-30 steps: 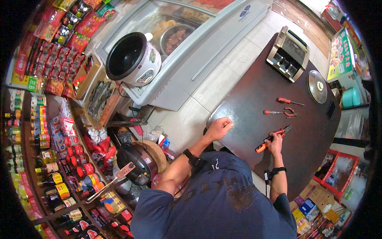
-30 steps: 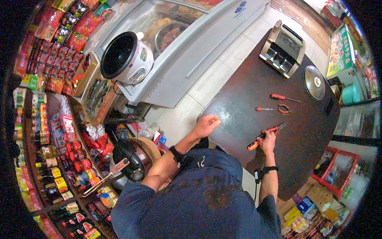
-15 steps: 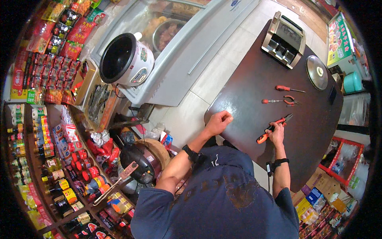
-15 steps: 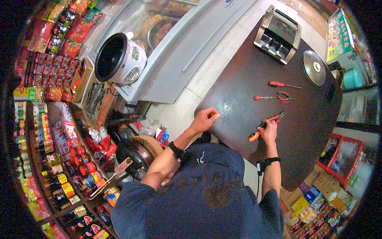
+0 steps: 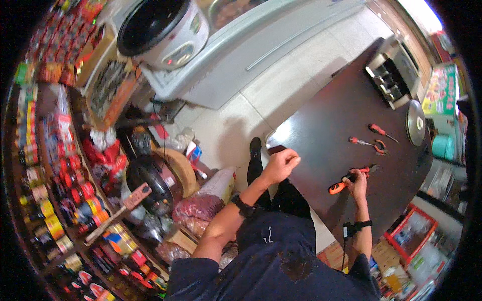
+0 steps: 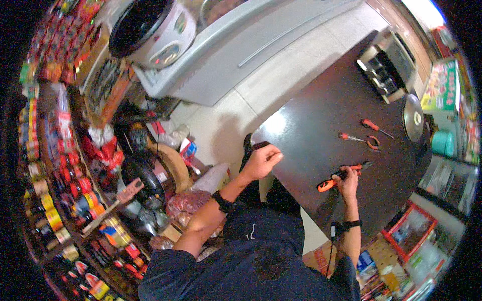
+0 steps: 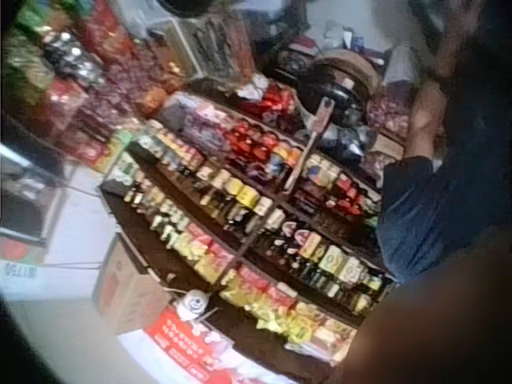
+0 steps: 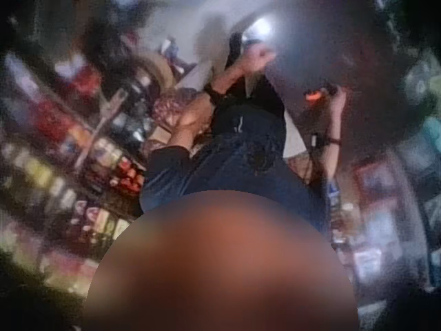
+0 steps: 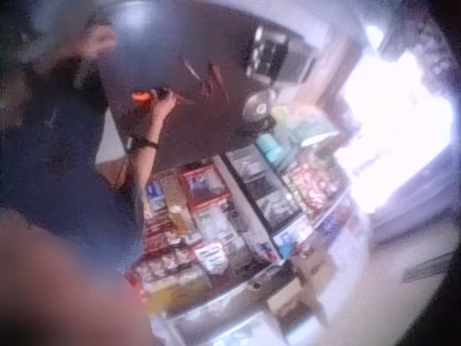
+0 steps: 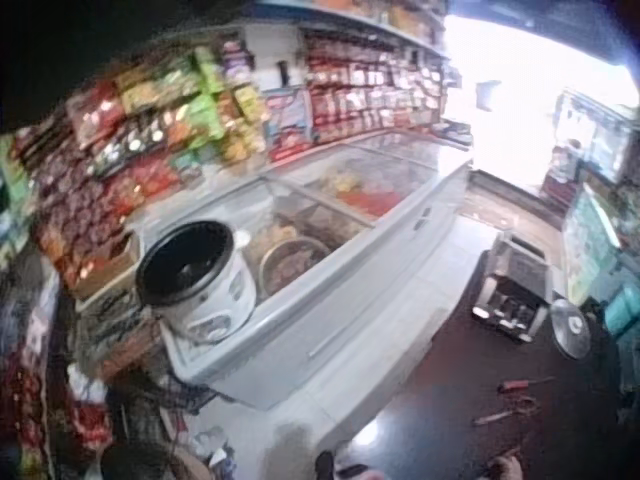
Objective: The person disassembles a rice cooker by prying off the bottom cover with a screwdriver, removes the inner pot, rinses it with water, and places it back into the cooker. They then plug in the cooker and handle a money-counting machine on the counter.
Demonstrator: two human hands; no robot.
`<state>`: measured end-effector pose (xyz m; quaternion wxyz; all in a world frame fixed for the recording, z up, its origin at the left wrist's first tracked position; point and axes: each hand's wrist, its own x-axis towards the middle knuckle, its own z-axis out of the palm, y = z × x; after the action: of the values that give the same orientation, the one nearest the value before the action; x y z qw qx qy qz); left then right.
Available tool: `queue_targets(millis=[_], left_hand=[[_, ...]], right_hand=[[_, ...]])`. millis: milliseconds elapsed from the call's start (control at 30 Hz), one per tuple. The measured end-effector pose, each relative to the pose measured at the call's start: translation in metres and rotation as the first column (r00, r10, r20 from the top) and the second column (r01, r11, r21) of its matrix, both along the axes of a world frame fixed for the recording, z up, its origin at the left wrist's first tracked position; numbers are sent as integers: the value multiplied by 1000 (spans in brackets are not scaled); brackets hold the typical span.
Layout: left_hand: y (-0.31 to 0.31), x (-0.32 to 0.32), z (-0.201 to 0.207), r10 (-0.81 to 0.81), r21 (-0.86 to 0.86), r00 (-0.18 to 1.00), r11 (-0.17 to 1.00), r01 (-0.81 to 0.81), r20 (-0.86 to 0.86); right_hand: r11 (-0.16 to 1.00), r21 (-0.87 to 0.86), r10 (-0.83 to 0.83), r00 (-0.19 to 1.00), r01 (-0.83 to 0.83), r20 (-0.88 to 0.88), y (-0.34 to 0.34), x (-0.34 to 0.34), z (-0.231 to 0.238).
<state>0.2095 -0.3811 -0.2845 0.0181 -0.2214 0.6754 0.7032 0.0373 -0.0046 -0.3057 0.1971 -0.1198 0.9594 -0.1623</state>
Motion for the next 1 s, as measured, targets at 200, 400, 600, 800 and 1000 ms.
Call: queue_targets(millis=[200, 400, 600, 800, 1000], left_hand=[[58, 23, -42, 141, 60, 985, 989, -135, -101], [80, 41, -57, 220, -33, 953, 972, -232, -208], [87, 49, -62, 223, -149, 907, 945, -291, -358], [96, 51, -64, 176, -264, 929, 927, -268, -325], [94, 41, -51, 67, -383, 977, 913, -142, -203]], right_hand=[[987, -115, 137, 967, -114, 215, 22, -32, -9], [974, -30, 228, 961, -226, 153, 8, -32, 5], [953, -107, 298, 940, -283, 164, 0, -35, 5], [938, -77, 346, 930, -338, 124, 3, -43, 0], [923, -88, 382, 920, -375, 89, 6, -42, -4]])
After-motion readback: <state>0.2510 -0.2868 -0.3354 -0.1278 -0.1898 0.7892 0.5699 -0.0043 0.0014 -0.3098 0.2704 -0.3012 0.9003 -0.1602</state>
